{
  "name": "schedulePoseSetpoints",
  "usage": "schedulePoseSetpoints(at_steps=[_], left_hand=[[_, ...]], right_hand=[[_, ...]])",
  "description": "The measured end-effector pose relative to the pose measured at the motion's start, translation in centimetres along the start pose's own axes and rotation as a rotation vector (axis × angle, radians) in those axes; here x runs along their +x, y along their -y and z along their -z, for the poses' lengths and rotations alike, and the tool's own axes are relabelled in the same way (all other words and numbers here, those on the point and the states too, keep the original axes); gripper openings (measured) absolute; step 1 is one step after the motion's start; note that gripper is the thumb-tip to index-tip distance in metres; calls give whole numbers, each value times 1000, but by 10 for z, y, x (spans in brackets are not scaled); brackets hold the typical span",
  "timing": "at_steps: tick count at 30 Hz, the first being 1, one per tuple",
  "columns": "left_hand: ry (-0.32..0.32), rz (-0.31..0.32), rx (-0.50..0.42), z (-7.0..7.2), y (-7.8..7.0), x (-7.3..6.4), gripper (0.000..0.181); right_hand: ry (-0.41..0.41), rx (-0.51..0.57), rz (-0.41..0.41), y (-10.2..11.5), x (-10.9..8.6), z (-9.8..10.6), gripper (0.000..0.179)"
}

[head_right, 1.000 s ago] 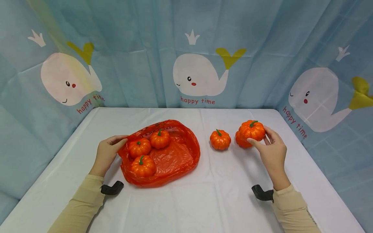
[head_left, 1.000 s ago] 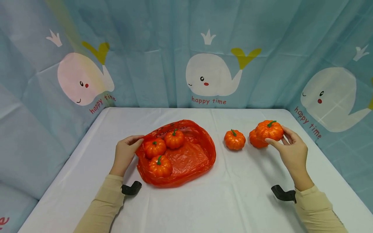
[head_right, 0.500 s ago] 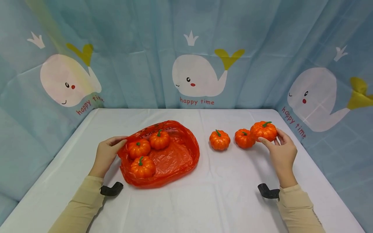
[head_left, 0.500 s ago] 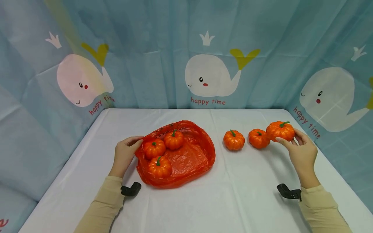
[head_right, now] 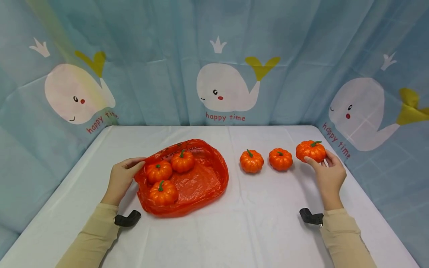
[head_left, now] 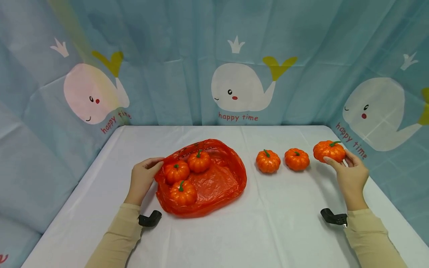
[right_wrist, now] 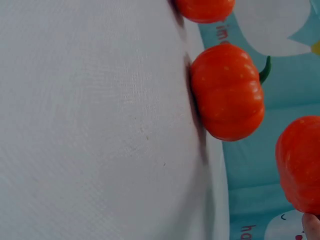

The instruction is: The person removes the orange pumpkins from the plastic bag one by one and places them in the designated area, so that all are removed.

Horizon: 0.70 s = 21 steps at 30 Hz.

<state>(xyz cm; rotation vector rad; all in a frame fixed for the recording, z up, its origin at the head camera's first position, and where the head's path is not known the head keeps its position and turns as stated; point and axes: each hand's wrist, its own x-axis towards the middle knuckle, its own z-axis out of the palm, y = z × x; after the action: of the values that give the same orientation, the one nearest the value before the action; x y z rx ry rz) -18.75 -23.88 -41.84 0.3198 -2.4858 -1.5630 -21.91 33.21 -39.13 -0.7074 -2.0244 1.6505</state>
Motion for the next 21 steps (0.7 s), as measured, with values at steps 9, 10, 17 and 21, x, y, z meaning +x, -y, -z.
schedulePoseSetpoints(at_steps=[9,10,17,21], left_hand=[[-8,-8,9,0,2,0,39],[-9,-9,10,0,1,0,39],[-1,-1,3,0,1,-1,40],[2,2,1,1,0,-1,40]], right_hand=[[25,-52,-138,-9,22,-2,80],[28,-47,-151,-10,24,-2,81],[27,-80,-181,-17,39,-7,81],[33,-142,-188,-22,43,-8,81]])
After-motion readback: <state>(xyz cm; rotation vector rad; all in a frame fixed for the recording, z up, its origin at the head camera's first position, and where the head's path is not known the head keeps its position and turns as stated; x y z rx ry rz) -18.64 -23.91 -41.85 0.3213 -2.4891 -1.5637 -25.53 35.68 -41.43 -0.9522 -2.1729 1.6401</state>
